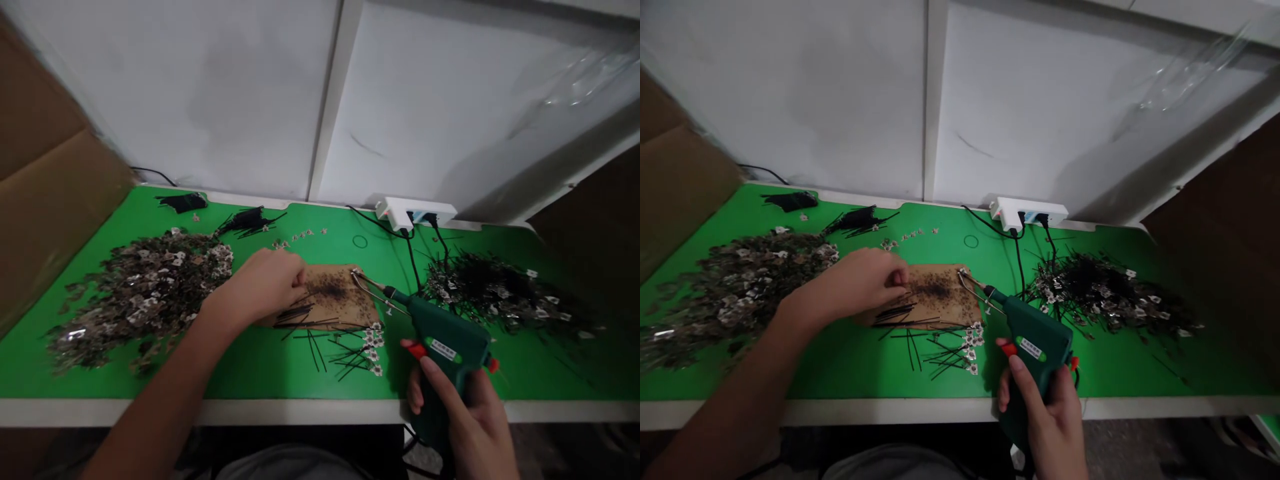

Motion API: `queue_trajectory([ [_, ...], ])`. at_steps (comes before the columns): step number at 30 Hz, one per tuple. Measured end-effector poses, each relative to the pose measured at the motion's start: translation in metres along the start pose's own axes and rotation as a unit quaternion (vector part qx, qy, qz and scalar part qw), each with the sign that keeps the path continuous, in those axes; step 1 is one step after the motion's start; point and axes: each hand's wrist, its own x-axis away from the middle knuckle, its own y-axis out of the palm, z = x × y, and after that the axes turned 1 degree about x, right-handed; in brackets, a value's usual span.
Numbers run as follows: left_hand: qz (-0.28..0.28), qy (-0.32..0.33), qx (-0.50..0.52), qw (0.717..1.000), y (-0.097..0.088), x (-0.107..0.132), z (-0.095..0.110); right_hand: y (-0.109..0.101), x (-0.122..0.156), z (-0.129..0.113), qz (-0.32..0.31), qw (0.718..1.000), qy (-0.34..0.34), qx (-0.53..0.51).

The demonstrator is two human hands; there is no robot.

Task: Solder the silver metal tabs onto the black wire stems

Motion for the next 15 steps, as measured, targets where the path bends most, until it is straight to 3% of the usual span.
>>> queue_trajectory([
  [15, 0.003, 0.030, -0.078, 0.997, 0.007, 0.000, 0.009, 0.003, 0.000, -0.006, -0.004, 1.000, 0.001, 0.029],
])
